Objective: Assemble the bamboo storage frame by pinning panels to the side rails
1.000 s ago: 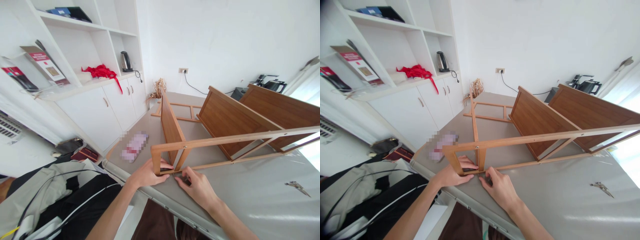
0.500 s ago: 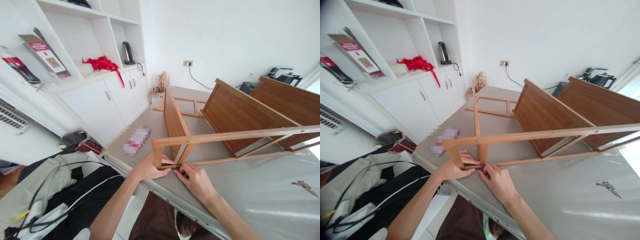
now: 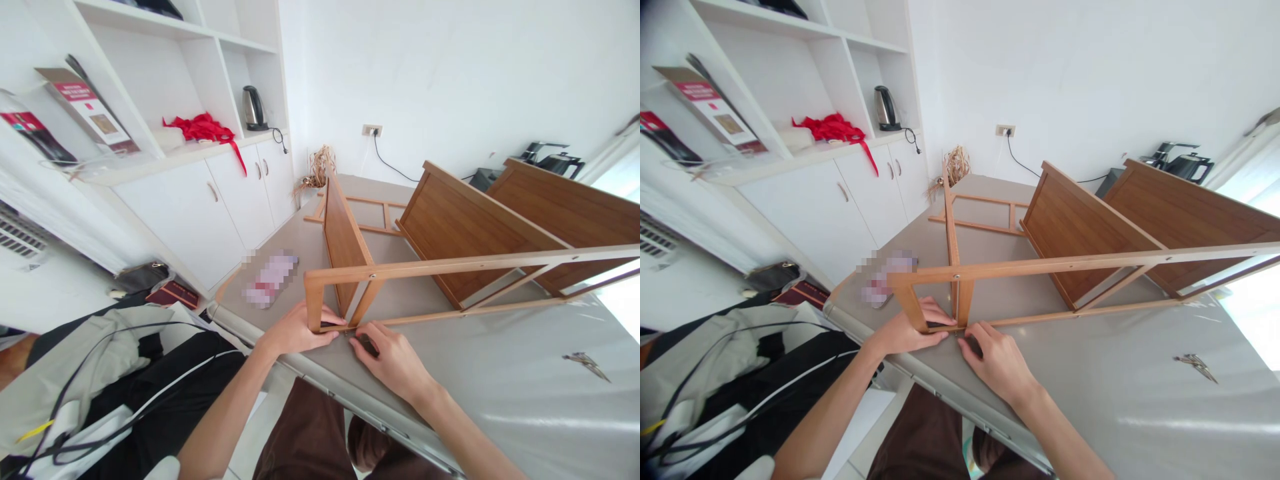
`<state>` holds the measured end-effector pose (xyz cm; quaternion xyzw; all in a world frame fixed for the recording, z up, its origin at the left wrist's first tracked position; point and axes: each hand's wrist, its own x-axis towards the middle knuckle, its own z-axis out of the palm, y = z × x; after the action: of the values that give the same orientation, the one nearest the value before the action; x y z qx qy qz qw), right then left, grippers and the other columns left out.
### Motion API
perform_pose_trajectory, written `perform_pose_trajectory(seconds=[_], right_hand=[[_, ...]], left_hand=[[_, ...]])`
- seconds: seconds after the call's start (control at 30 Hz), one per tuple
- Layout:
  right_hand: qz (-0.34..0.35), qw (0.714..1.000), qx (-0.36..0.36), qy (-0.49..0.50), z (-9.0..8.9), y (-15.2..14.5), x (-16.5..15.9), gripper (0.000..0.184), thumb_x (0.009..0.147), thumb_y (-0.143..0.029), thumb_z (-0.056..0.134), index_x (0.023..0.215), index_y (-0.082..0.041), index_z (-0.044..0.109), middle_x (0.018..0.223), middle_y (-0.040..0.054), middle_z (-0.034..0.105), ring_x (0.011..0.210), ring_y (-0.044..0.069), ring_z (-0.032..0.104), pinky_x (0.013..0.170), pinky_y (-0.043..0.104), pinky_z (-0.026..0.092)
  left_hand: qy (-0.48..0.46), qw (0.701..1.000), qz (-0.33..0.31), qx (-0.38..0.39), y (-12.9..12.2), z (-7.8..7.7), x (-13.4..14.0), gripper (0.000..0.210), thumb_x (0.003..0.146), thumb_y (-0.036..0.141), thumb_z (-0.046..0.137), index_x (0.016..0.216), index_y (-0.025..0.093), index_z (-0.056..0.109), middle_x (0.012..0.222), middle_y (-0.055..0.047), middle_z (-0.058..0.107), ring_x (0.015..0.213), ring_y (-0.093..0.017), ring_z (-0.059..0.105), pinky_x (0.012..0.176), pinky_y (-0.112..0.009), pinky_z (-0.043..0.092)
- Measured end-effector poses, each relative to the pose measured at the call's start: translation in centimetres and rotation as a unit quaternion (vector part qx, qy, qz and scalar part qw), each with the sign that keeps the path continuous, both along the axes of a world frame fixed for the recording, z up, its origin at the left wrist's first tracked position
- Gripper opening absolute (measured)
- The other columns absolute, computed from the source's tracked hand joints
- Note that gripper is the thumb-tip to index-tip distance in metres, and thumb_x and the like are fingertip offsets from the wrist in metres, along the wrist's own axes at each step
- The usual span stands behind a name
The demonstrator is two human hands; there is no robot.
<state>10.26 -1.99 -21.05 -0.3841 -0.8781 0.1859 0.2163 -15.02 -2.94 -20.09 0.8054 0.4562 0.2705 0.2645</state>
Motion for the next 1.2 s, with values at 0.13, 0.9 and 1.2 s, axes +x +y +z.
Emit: perform_pose_trajectory(seconds=[0.13, 0.9, 1.2], right_hand=[[0.03, 0.999, -0.014, 0.016, 1.1, -0.8, 1.3, 0.02, 0.103, -0.024, 0.039, 0.107, -0.023, 0.059, 0.097, 0.0038, 0.061, 0.077, 0.015, 0.063, 0.074, 0.028, 0.051], [0.133, 0.99, -0.01, 0.047, 1.4, 0.2, 0.9, 0.017, 0.099, -0.015, 0.049, 0.098, -0.023, 0.063, 0.095, 0.0035, 0.066, 0.09, 0.017, 0.063, 0.082, 0.029, 0.051], [0.109, 0.991, -0.024, 0.073, 0.3, -0.7, 1.3, 0.022, 0.096, -0.012, 0.047, 0.102, -0.024, 0.064, 0.1, 0.0038, 0.066, 0.093, 0.015, 0.064, 0.084, 0.027, 0.051]], left_hand=[[-0.005, 1.0, 0.0, -0.003, -0.1, 0.0, -0.1, 0.027, 0.09, 0.033, 0.067, 0.116, 0.032, 0.075, 0.109, 0.0, 0.076, 0.101, -0.02, 0.067, 0.096, -0.033, 0.049], [-0.1, 0.984, 0.107, -0.098, -2.5, 1.6, -0.8, 0.044, 0.079, 0.037, 0.077, 0.12, 0.024, 0.067, 0.121, -0.005, 0.072, 0.11, -0.024, 0.068, 0.101, -0.036, 0.052], [-0.19, 0.981, 0.037, 0.029, -1.9, 8.6, -3.5, 0.091, 0.078, 0.064, 0.075, 0.151, 0.025, 0.036, 0.154, -0.015, 0.042, 0.138, -0.033, 0.045, 0.115, -0.046, 0.039]])
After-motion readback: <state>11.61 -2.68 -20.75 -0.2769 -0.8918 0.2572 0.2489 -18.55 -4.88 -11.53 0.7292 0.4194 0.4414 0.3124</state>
